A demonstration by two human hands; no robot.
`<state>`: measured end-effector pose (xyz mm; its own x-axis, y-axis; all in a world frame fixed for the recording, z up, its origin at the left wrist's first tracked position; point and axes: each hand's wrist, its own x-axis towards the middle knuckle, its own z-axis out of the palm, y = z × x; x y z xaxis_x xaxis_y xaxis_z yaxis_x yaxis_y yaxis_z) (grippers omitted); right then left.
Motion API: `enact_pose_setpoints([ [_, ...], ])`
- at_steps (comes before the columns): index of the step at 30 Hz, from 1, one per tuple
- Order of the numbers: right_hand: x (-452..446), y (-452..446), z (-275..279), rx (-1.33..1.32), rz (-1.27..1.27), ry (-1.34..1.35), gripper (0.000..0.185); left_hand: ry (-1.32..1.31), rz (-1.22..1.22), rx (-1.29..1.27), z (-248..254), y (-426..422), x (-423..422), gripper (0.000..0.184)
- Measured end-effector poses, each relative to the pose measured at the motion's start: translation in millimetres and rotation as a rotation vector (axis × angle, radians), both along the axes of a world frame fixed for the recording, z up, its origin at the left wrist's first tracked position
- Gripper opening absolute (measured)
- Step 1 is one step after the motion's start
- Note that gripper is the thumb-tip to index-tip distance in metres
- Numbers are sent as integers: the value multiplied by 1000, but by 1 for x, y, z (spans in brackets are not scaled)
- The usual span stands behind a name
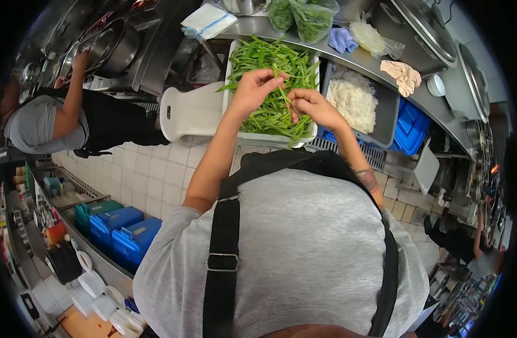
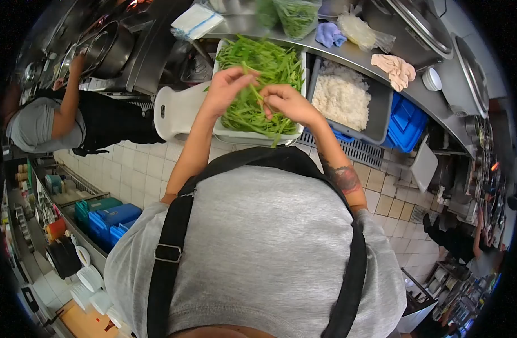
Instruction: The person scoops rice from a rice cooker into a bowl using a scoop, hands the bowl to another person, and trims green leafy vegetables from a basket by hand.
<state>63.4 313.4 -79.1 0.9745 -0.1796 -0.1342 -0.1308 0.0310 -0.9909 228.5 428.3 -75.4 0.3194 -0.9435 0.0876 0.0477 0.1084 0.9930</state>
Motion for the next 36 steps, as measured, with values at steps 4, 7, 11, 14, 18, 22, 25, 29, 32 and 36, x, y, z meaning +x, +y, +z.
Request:
enact_pose_setpoints([
  [4,-10,1,-7,-49,-124,36,18,16,69,-17,-9,-3,-9,14],
  [7,-12,1,-17,-73,-283,6,19,-4,97,-39,-11,-7,-13,12],
  [11,-10,-4,-24,-22,-632,69,19,-153,196,-85,-6,-11,-33,11],
  [14,-8,-27,-43,138,-800,49,17,-221,242,-58,-4,-15,-38,12],
  [18,-6,-20,-21,178,-729,-16,19,-289,282,-22,0,-21,-38,14],
  [22,3,-13,-33,-46,-630,-116,19,-334,379,-105,-10,-33,-41,15],
  [25,4,-7,-31,-255,-672,-111,19,-410,385,-11,-10,-39,-38,16],
  [29,1,-5,-10,-657,-669,-100,19,-446,253,163,2,-40,-27,20],
  [32,6,-2,-6,-757,-747,-140,21,-397,141,143,-3,-45,-13,19],
  [36,14,-1,-14,-535,-868,-109,19,-323,223,35,-1,-43,-19,18],
])
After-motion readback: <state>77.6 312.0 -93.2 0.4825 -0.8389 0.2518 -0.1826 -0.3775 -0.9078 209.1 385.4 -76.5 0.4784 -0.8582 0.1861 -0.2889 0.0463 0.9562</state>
